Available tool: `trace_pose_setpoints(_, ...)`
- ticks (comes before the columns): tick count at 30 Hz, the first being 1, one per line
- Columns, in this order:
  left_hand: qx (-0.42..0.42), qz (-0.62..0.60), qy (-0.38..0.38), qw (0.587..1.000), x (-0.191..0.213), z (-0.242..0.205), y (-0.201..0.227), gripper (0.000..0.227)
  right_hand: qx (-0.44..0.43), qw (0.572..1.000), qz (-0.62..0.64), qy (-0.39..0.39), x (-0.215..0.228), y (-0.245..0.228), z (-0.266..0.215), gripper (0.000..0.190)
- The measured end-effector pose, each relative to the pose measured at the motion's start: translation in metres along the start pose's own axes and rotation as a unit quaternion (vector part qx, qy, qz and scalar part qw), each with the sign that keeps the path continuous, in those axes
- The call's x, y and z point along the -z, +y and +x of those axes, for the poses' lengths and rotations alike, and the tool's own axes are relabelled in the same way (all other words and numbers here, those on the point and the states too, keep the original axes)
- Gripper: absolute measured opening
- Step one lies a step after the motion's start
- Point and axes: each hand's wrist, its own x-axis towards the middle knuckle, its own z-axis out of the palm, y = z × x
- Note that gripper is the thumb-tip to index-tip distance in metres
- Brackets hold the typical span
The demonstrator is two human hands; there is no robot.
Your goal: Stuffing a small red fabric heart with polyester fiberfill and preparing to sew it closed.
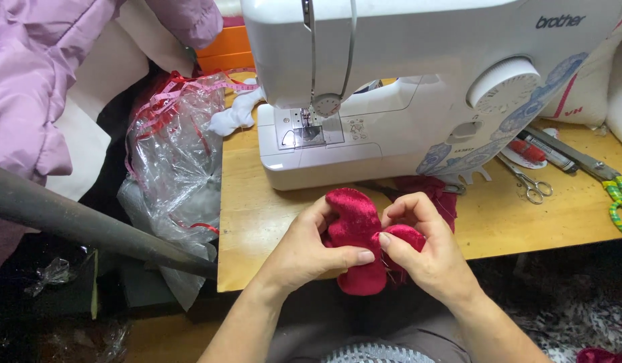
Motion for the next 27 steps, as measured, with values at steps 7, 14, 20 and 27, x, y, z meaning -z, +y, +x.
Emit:
trace_pose_setpoints(7, -0.015, 0.018, 0.007, 1.000, 0.009, 0.009, -0.033, 0.057, -0.020, 0.994, -0.013, -0.103, 0.021, 0.009, 0.020, 0.024)
trace_pose_setpoints(14, -0.009, -0.002, 0.029, 1.000, 0.001, 0.010, -0.015, 0.060, 0.003, 0.983, 0.025, -0.180, 0.038, -0.022, 0.038, 0.028)
trace_pose_setpoints(20, 0.029, -0.026, 0.125, 0.991, -0.014, 0.013, -0.005, 0.048, -0.058, 0.994, 0.038, -0.083, 0.033, -0.040, 0.048, 0.034)
trace_pose_setpoints(27, -0.005, -0.003, 0.170, 0.985, -0.029, 0.021, -0.015, 0.049, -0.039, 0.995, 0.014, -0.088, 0.049, -0.038, 0.057, 0.025)
